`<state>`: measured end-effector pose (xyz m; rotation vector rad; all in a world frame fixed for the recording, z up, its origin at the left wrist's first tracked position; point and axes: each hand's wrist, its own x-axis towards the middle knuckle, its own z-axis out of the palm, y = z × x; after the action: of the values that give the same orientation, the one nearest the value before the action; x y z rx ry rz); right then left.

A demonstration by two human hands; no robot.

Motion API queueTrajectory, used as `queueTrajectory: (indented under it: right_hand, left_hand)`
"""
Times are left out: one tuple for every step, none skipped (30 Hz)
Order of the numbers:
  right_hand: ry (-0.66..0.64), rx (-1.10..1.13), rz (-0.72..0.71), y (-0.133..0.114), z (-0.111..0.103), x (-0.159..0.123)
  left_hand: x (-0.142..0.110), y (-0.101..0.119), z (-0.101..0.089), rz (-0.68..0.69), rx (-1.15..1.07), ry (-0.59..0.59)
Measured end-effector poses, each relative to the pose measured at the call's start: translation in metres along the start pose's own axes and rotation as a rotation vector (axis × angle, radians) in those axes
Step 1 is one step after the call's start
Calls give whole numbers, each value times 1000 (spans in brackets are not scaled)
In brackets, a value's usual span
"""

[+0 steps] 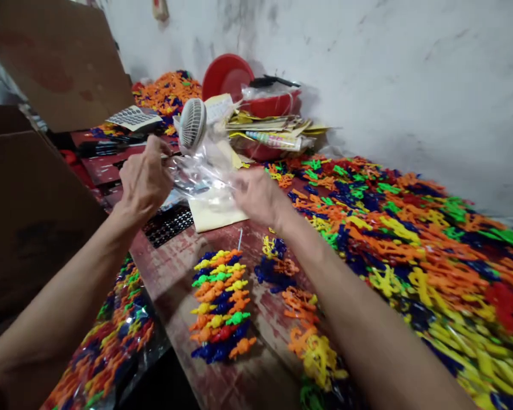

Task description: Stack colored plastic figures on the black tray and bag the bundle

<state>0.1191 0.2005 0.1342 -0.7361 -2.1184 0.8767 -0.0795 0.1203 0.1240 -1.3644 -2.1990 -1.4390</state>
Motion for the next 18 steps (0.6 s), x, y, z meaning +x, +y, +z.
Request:
queueTrajectory:
  right_hand:
    - [-171,-137,-69,18,9,-10]
    - [-305,-262,-124,37,17,-20]
    - [-337,-365,-162,57,23,-28]
    - [-310,-427,-156,75,27,-35]
    - [-246,-428,-82,93,30,-39]
    - [-160,-389,20,107,31,-42]
    - [-85,-341,112,120,32,-43]
    - [-29,-287,189,130,34,-44]
    - [4,-234,238,138,35,-44]
    - [17,-186,260,144,38,-45]
    - [16,-137,271,148,40,-46]
    - [16,-72,286,152,43,-47]
    - [17,4,304,155,46,-48]
    - [16,85,325,157,48,-48]
    - [15,164,348,160,49,-47]
    - [13,242,373,162,50,-47]
    - [11,318,399,164,51,-45]
    - [10,387,425,166,52,-44]
  left_hand:
    - [-1,-16,2,-65,-132,-6]
    - [-6,-28,7,-107,-239,-20]
    - [-14,-38,14,-144,-336,-47]
    - [-25,-43,22,-183,-425,-89]
    - [-37,-46,32,-240,-526,-138]
    - [-50,-46,43,-313,-644,-202]
    - [-62,-45,53,-378,-737,-256]
    - [-72,-45,63,-443,-818,-304]
    - [-79,-44,71,-500,-884,-333]
    - [-85,-46,78,-546,-937,-340]
    - [-88,-50,84,-585,-981,-331]
    - [-91,-55,88,-613,-1012,-310]
    - [-93,-61,91,-634,-1029,-287]
    - [-95,-68,93,-647,-1030,-269]
    - [-99,-74,93,-655,-1015,-263]
    - [-104,-80,93,-658,-987,-264]
    - [-110,-84,93,-655,-949,-268]
    - [-116,-86,92,-646,-906,-271]
